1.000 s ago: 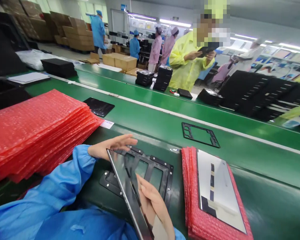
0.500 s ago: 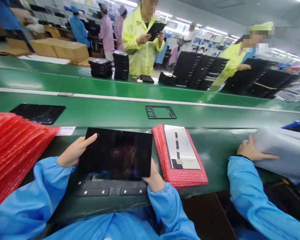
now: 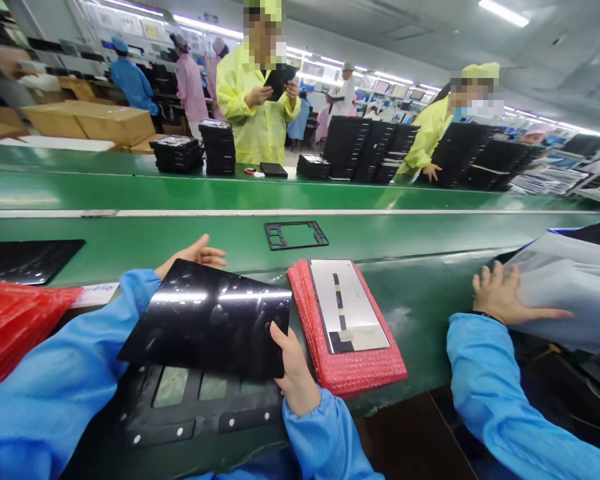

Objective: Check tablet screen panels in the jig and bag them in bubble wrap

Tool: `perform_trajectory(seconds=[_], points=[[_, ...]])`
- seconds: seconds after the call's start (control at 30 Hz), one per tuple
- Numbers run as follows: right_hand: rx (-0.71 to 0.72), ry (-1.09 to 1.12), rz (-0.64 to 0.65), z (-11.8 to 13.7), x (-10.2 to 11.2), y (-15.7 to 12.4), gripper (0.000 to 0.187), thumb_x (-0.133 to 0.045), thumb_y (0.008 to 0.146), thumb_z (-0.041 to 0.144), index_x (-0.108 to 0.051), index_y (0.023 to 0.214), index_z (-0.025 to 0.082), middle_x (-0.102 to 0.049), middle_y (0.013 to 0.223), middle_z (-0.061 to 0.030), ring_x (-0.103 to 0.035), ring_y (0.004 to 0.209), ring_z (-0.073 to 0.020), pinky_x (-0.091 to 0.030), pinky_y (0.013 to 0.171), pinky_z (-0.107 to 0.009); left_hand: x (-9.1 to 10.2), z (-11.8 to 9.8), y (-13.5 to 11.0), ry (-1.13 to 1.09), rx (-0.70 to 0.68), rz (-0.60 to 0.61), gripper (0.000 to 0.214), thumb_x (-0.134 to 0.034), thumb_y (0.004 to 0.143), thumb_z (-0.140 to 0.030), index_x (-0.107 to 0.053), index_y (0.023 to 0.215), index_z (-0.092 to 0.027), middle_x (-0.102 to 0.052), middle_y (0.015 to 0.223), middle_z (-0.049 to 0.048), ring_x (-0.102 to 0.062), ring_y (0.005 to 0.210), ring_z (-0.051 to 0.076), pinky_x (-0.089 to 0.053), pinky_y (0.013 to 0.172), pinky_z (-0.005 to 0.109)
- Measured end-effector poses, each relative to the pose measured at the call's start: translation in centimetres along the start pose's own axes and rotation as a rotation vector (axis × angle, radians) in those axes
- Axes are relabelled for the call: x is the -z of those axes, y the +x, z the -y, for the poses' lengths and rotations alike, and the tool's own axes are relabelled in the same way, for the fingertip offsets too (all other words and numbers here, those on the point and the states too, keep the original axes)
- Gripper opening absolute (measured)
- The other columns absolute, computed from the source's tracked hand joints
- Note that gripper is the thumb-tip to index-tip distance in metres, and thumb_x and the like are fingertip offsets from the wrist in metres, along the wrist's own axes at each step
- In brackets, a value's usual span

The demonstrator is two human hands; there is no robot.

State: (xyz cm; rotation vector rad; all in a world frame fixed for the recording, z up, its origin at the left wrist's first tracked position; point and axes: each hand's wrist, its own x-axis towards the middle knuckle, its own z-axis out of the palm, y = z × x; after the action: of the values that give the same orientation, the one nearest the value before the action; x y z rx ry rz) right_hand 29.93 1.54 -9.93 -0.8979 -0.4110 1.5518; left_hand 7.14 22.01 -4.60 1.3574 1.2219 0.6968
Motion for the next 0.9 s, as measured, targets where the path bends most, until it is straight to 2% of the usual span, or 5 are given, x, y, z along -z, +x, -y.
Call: perform_trajectory(seconds=[0.23,0.43,0.57,0.7,0.9], points=[[0.013,-0.155,0.037,0.1,0.8,0.5,0.022,-0.07,0.073,0.051,-0.071,0.089,0.036,-0.078,0.089,-0.0032,-0.069,0.103,-0.0331,-0.059,0.083,-0.046,-5.7,-1.1,11.0,0.448,-0.128,-0.19,0.052,-0.055,0.09,-0.048,-0.052,0.132,-0.018,-0.053,0.137,0.0133,-0.053,0.123,0.028,-0.041,0.103,0.053],[0.153,-0.396,-0.035,-0.6,2.9,1.4,0.027,-0.065,0.068,0.057,-0.066,0.095,0.053,-0.078,0.09,0.0001,-0.058,0.116,-0.0368,-0.056,0.09,-0.052,-11.3,-1.5,17.4,0.644,-0.017,-0.322,0.091,-0.046,0.082,-0.071,-0.027,0.151,-0.015,-0.039,0.149,0.0239,-0.029,0.14,0.042,-0.024,0.11,0.059],[0.223,-0.449,-0.071,-1.2,3.7,1.8,0.047,-0.072,0.057,0.051,-0.06,0.102,0.06,-0.077,0.091,0.0026,-0.053,0.119,-0.0406,-0.054,0.09,-0.061,-13.5,-1.7,19.1,0.67,0.036,-0.39,0.098,-0.067,0.073,-0.062,-0.028,0.151,-0.017,-0.025,0.156,0.0236,-0.009,0.144,0.048,-0.011,0.112,0.062],[0.217,-0.448,-0.111,-1.0,3.6,1.6,0.037,-0.066,0.066,0.055,-0.064,0.104,0.053,-0.077,0.092,-0.0015,-0.055,0.119,-0.0384,-0.054,0.091,-0.057,-11.8,-2.4,18.9,0.571,0.088,-0.435,0.064,-0.062,0.087,-0.04,-0.04,0.143,-0.021,-0.033,0.153,0.014,-0.031,0.138,0.037,-0.024,0.11,0.063],[0.24,-0.392,-0.159,0.0,2.7,1.1,0.027,-0.065,0.074,0.054,-0.07,0.099,0.043,-0.078,0.093,-0.0037,-0.065,0.108,-0.034,-0.058,0.086,-0.05,-3.8,-3.3,15.6,0.135,0.197,-0.286,0.04,-0.059,0.09,-0.037,-0.056,0.124,-0.016,-0.058,0.126,0.011,-0.06,0.108,0.025,-0.051,0.09,0.047]])
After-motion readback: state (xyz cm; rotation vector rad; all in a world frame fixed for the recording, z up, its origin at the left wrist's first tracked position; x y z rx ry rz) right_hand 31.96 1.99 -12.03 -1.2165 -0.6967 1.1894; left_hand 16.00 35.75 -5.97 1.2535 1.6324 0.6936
